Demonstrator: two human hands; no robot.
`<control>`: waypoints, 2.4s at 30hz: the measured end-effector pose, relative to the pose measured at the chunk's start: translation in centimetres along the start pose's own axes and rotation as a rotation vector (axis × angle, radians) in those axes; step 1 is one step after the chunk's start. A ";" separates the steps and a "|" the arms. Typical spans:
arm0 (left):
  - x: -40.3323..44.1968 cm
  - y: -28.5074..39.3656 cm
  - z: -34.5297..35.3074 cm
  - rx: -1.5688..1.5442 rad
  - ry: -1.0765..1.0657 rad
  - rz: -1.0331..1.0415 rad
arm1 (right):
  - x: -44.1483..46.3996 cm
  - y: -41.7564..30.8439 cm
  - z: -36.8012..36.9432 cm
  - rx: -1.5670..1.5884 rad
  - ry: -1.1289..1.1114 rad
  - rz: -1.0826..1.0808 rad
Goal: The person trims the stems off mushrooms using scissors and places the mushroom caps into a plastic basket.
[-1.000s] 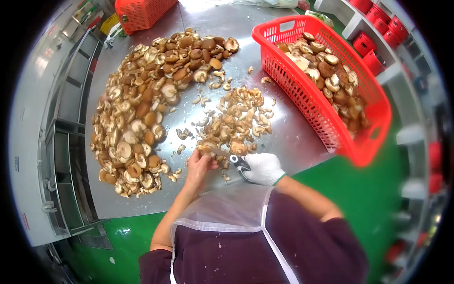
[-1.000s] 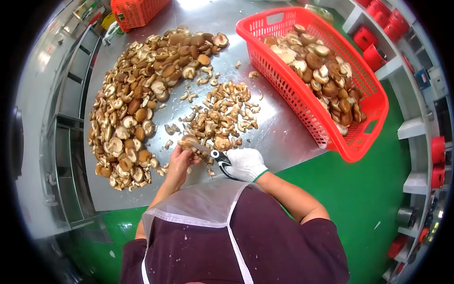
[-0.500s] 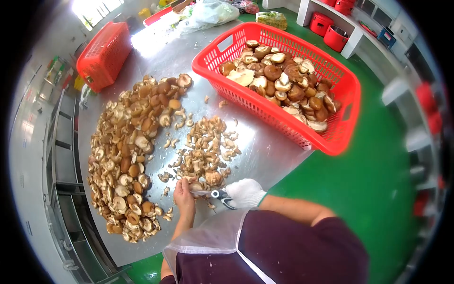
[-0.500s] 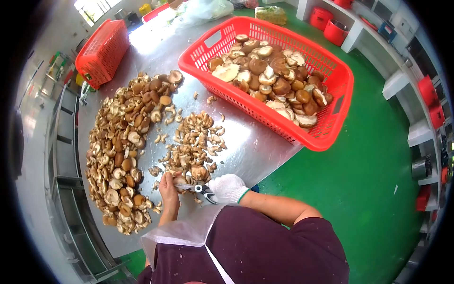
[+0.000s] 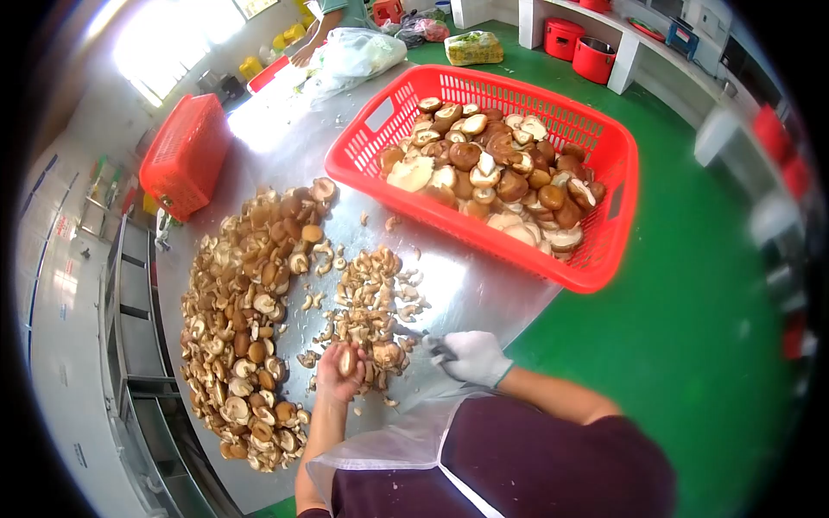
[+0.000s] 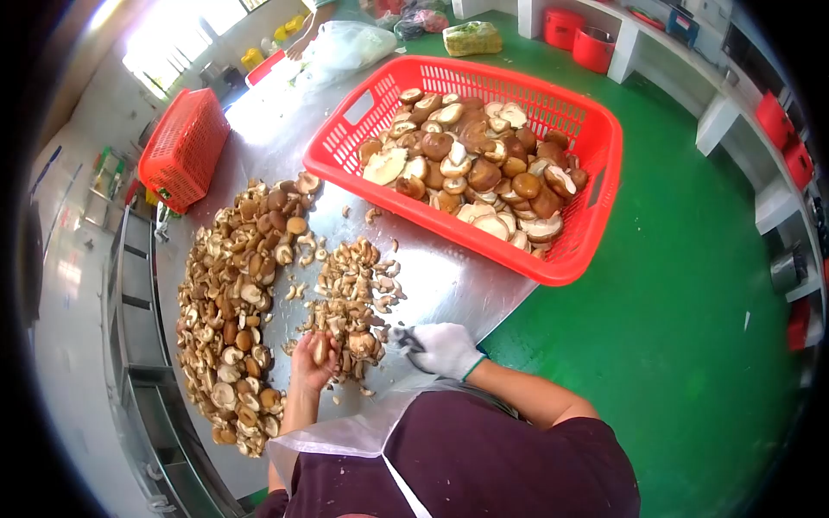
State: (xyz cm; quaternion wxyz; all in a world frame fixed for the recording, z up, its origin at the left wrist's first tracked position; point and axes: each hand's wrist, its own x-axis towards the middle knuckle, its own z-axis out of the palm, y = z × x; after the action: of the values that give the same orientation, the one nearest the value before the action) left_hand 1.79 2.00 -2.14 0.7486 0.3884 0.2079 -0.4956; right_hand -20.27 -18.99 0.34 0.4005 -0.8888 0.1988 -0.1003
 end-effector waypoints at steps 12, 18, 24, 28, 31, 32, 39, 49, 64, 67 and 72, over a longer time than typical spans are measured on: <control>6.4 1.1 36.5 1.773 -0.212 1.166 | -1.3 6.9 0.9 0.170 0.280 -0.068; 13.2 -7.5 39.1 2.186 -0.383 1.112 | -1.2 8.6 2.5 0.204 0.321 -0.064; 17.5 -6.6 36.6 1.691 -0.359 1.168 | -0.9 9.6 3.4 0.175 0.260 -0.097; 10.4 -2.3 31.0 1.308 -0.390 1.381 | -0.6 11.3 4.1 1.560 -0.121 0.548; 5.3 0.4 22.3 1.304 -0.225 1.429 | -1.5 11.9 5.0 1.158 0.046 0.422; 5.6 0.7 18.6 1.337 -0.125 1.577 | -1.4 11.5 4.8 0.835 0.130 0.281; -5.7 -1.5 -5.5 1.362 0.737 1.271 | 1.2 8.6 4.0 0.438 0.097 0.107; -9.1 6.7 -16.4 1.466 1.468 0.986 | 13.7 -7.7 7.9 0.018 -0.032 -0.402; -6.9 5.6 -13.8 1.623 1.442 1.106 | 13.5 -16.8 12.4 -0.145 -0.233 -0.674; -9.1 4.3 -11.6 1.162 1.029 0.991 | 13.1 -17.1 12.8 -0.163 -0.251 -0.687; -5.1 1.1 -10.0 0.512 0.506 0.922 | 12.6 -17.1 12.6 -0.194 -0.282 -0.701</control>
State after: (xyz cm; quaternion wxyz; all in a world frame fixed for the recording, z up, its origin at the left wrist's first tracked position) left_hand 1.34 13.02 -4.34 0.6962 0.7136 0.0635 -0.0450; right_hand 0.01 -5.71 5.16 0.2792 -0.9417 -0.1656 -0.0885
